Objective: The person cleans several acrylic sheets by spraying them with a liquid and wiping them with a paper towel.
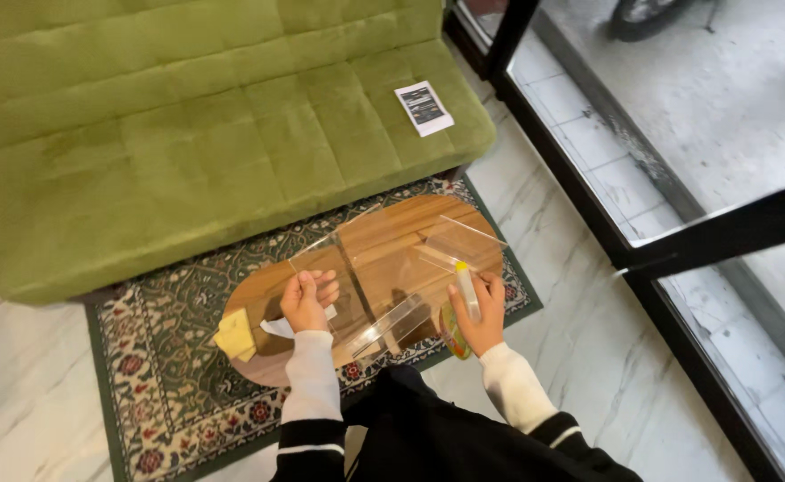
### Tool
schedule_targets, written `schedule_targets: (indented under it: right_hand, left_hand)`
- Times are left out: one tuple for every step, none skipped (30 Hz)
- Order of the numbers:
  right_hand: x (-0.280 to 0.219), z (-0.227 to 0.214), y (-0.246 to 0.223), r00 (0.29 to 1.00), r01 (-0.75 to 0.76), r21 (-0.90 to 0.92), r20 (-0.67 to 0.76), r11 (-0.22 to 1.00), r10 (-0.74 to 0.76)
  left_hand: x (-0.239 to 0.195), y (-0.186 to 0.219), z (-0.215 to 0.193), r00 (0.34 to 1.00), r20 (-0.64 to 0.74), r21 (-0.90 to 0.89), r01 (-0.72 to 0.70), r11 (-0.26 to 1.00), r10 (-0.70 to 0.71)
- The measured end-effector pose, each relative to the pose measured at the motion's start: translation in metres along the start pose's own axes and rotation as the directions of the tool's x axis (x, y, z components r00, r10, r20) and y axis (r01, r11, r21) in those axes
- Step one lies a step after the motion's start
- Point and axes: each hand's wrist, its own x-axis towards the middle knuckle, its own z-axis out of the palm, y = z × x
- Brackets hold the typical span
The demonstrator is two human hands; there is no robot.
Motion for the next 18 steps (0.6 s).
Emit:
schedule_targets:
  right_hand:
    - [0.003, 0.016, 0.012, 0.999, -0.015, -0.012, 0.039, 1.0, 0.015]
    - [0.005, 0.032, 0.026, 0.996, -0.028, -0.021, 0.084, 0.999, 0.03]
    - [0.007, 0.049, 0.038, 0.991, -0.04, -0.033, 0.129, 0.999, 0.044]
    - [0.009, 0.063, 0.048, 0.987, -0.051, -0.003, 0.151, 0.999, 0.051]
    - [0.013, 0.076, 0.058, 0.983, -0.063, 0.026, 0.175, 0.998, 0.058]
    - [0.017, 0.089, 0.066, 0.978, -0.078, 0.055, 0.197, 0.995, 0.066]
    - [0.02, 0.101, 0.073, 0.977, -0.079, 0.097, 0.203, 0.992, 0.058]
    - [0.021, 0.111, 0.08, 0.977, -0.084, 0.133, 0.205, 0.988, 0.056]
    - [0.021, 0.121, 0.084, 0.977, -0.091, 0.169, 0.207, 0.981, 0.054]
    - [0.021, 0.13, 0.088, 0.974, -0.113, 0.133, 0.213, 0.985, 0.083]
    - [0.02, 0.136, 0.09, 0.97, -0.135, 0.097, 0.217, 0.986, 0.111]
    - [0.021, 0.141, 0.094, 0.967, -0.155, 0.057, 0.215, 0.986, 0.139]
    - [0.024, 0.145, 0.097, 0.971, -0.116, 0.072, 0.216, 0.991, 0.099]
    - [0.023, 0.15, 0.098, 0.975, -0.082, 0.084, 0.215, 0.993, 0.063]
    - [0.023, 0.155, 0.098, 0.977, -0.048, 0.097, 0.214, 0.994, 0.027]
    - [0.02, 0.156, 0.097, 0.974, -0.041, 0.088, 0.228, 0.995, 0.02]
    - [0.016, 0.157, 0.095, 0.97, -0.033, 0.08, 0.241, 0.996, 0.012]
    - [0.008, 0.155, 0.093, 0.969, -0.034, 0.065, 0.248, 0.997, 0.017]
  left_hand:
    - [-0.004, 0.003, -0.011, 0.999, -0.036, 0.001, -0.018, 1.0, 0.018]
    - [-0.01, 0.005, -0.022, 0.996, -0.078, 0.004, -0.036, 0.999, 0.037]
    - [-0.016, 0.006, -0.032, 0.991, -0.12, 0.009, -0.054, 0.999, 0.055]
    - [-0.022, 0.007, -0.04, 0.982, -0.184, -0.028, -0.043, 0.999, 0.037]
    - [-0.031, 0.007, -0.048, 0.969, -0.246, -0.067, -0.036, 0.997, 0.019]
    - [-0.038, 0.009, -0.057, 0.953, -0.304, -0.105, -0.035, 0.994, 0.002]
    - [-0.045, 0.011, -0.065, 0.949, -0.315, -0.095, -0.056, 0.994, 0.024]
    - [-0.053, 0.012, -0.072, 0.946, -0.32, -0.083, -0.072, 0.994, 0.042]
    - [-0.062, 0.014, -0.08, 0.944, -0.325, -0.071, -0.088, 0.994, 0.06]
    - [-0.07, 0.015, -0.087, 0.936, -0.344, -0.08, -0.105, 0.991, 0.071]
    - [-0.079, 0.016, -0.094, 0.929, -0.362, -0.088, -0.123, 0.988, 0.083]
    - [-0.083, 0.016, -0.098, 0.923, -0.374, -0.098, -0.139, 0.985, 0.093]
    - [-0.086, 0.016, -0.101, 0.914, -0.395, -0.088, -0.141, 0.986, 0.095]
    - [-0.092, 0.015, -0.106, 0.906, -0.413, -0.078, -0.137, 0.988, 0.093]
    - [-0.097, 0.013, -0.11, 0.898, -0.431, -0.067, -0.132, 0.989, 0.091]
    - [-0.103, 0.012, -0.115, 0.897, -0.434, -0.093, -0.134, 0.987, 0.081]
    - [-0.109, 0.011, -0.12, 0.897, -0.437, -0.118, -0.137, 0.984, 0.073]
    - [-0.113, 0.012, -0.126, 0.901, -0.429, -0.139, -0.131, 0.982, 0.059]
